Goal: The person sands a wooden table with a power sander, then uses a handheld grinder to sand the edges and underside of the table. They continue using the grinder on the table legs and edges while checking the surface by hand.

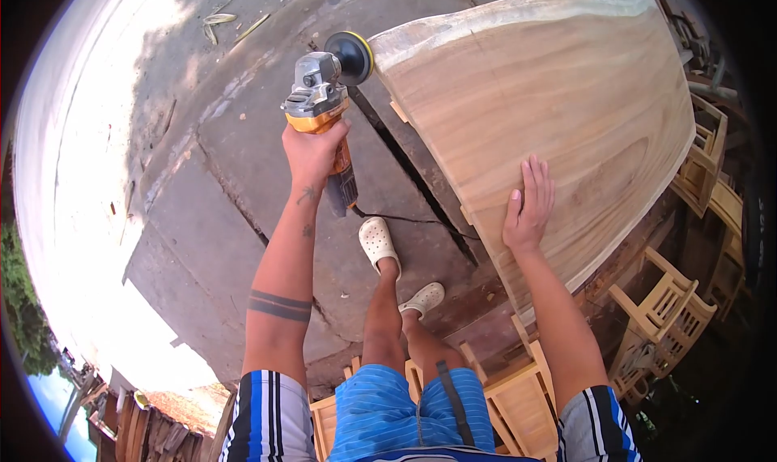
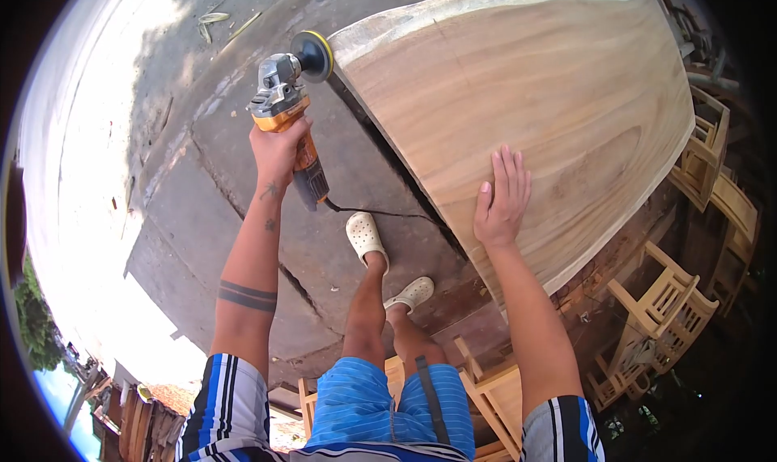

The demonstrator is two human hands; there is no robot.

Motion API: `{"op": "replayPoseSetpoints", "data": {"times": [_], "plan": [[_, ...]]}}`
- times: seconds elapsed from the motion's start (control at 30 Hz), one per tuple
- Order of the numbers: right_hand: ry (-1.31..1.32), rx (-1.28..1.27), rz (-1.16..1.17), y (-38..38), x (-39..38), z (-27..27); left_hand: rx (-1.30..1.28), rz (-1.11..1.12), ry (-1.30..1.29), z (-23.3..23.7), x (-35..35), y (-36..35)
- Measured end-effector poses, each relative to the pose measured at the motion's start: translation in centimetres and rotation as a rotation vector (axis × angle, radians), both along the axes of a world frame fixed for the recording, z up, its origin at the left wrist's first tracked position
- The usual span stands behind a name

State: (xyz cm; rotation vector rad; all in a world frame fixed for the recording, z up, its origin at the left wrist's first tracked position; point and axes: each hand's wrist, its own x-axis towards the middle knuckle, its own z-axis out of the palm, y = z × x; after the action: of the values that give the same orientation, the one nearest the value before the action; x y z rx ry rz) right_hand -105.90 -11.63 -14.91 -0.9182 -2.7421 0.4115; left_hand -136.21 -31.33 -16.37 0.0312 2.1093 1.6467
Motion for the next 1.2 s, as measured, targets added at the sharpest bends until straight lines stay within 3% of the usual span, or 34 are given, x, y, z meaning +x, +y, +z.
{"op": "replayPoseSetpoints", "data": {"times": [0.33,0.53,0.67,0.77,0.87,1.03,1.2], "plan": [[0.098,-0.037,-0.030,0.2,0.1,-0.2,-0.121,-0.138,0.119,0.5,5.0,-1.5],[0.426,-0.018,-0.155,-1.6,1.9,-0.5,-0.128,-0.194,0.155,0.7,10.6,-2.5],[0.518,-0.206,-0.129,-11.3,5.6,0.5,-0.099,-0.243,0.154,0.1,15.0,-3.2],[0.597,-0.670,-0.120,-18.0,7.9,1.2,-0.032,-0.272,0.197,0.1,18.5,-3.2],[0.478,-1.009,-0.265,-21.9,8.8,2.1,-0.046,-0.317,0.268,0.2,21.9,-3.6],[0.547,-1.135,-0.440,-24.0,9.9,1.0,0.014,-0.379,0.202,-1.5,27.4,-5.2],[0.664,-1.223,-0.541,-24.2,12.7,-0.7,-0.085,-0.463,0.346,-2.5,32.9,-6.4]]}}
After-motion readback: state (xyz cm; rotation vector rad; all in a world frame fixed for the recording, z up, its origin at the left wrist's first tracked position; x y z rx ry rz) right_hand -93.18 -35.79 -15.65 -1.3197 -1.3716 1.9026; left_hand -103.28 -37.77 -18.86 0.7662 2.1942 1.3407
